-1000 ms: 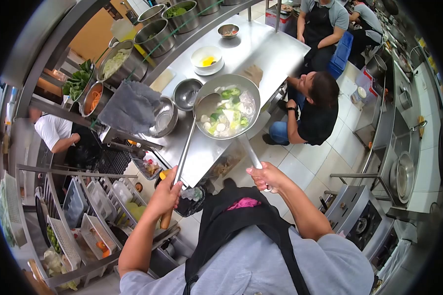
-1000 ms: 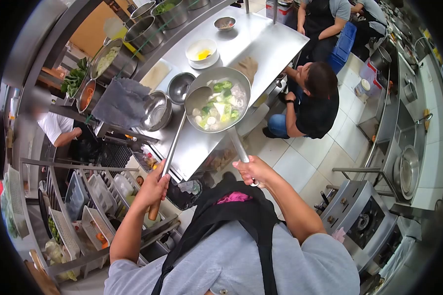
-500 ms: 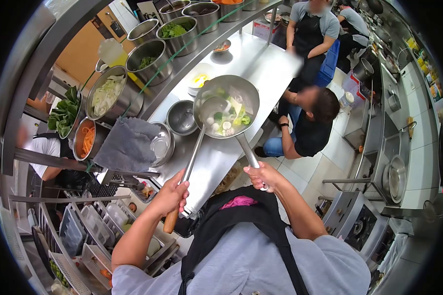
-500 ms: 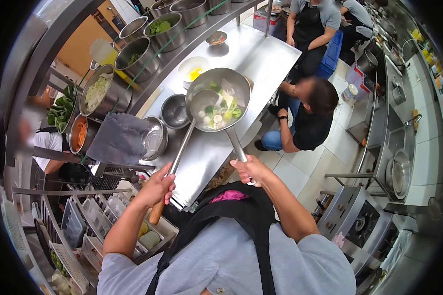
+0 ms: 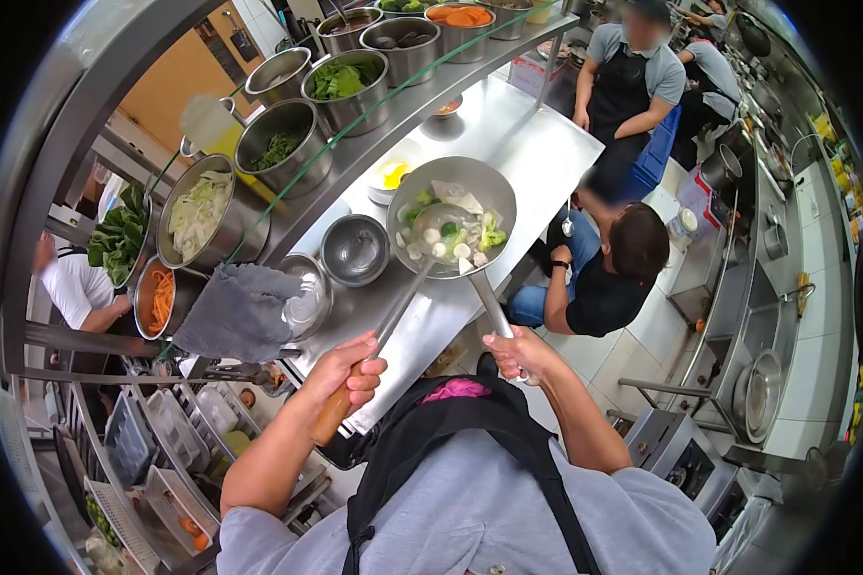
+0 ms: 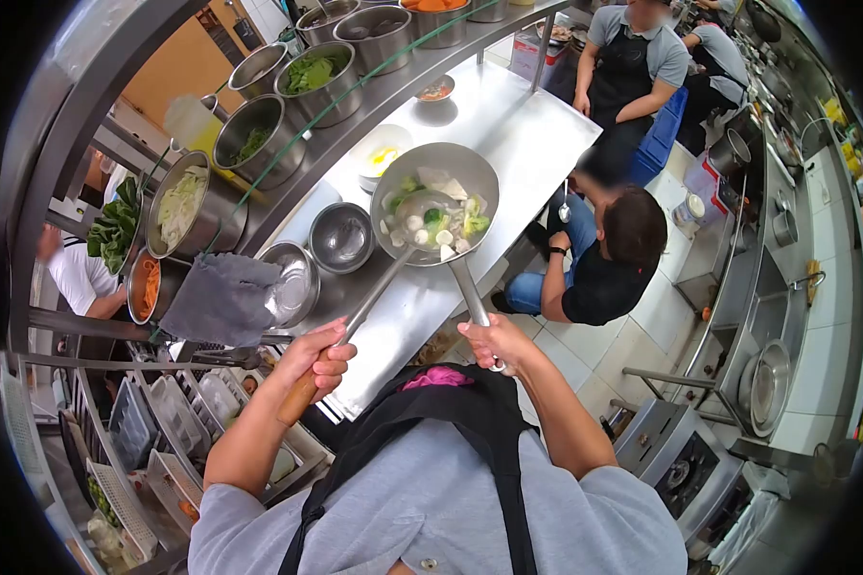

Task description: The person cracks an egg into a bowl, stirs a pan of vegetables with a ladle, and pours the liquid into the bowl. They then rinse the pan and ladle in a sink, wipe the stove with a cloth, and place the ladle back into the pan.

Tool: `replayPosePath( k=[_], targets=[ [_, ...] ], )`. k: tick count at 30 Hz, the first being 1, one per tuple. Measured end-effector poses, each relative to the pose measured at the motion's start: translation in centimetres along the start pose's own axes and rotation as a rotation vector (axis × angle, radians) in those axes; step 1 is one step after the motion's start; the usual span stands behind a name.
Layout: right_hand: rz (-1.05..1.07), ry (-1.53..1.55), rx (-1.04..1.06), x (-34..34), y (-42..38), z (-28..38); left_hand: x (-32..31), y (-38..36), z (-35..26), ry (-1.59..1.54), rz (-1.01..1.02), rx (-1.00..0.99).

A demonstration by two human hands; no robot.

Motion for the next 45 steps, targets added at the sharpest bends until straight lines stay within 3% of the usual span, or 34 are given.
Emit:
replayPosePath(
  k=[11, 17, 21, 22, 27, 31, 37, 42, 43, 45],
  targets=[
    [0.067, -0.027, -0.044, 2.7, 1.6, 2.8, -2.9, -0.3, -3.3, -0.227, 0.027, -0.078],
    [0.092, -0.074, -0.057, 3.9, 2.1, 3.4, -5.3, -0.4, -6.5, -0.26, 0.097, -0.243],
    [0.092, -0.101, -0.059, 4.4, 1.8, 3.7, -5.0, 1.5, -8.8, -0.358, 0.223, -0.287],
    [0.088, -0.102, -0.069, 4.5, 1.7, 3.6, -5.3, 2.2, -9.4, -0.336, 0.146, -0.287],
    [0.117, -0.126, -0.077, 5.1, 1.1, 3.3, -2.5, 7.5, -12.7, -0.305, 0.176, -0.307],
    [0.118, -0.127, -0.089, 5.7, 1.1, 2.6, -0.3, 11.8, -14.7, -0.162, 0.1, -0.338],
    [0.107, -0.118, -0.11, 5.8, 0.6, 1.7, 1.2, 15.6, -15.3, 0.031, -0.171, -0.354],
    [0.106, -0.115, -0.107, 5.9, 0.6, 1.1, 2.0, 16.9, -14.8, 0.668, -0.417, -0.492],
    [0.099, -0.117, -0.106, 5.9, 0.6, 1.0, 1.9, 16.9, -14.4, 0.668, -0.417, -0.494],
    [0.096, -0.121, -0.107, 5.8, 0.6, 0.9, 2.4, 16.0, -13.8, 0.921, -0.604, -0.486]
  ],
)
Point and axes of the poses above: each hand's wrist, its own y-axis towards the middle knuckle, its own x-axis out of the back of the hand, z = x × y, the point moved 5 cm from there along y, towards the middle knuckle
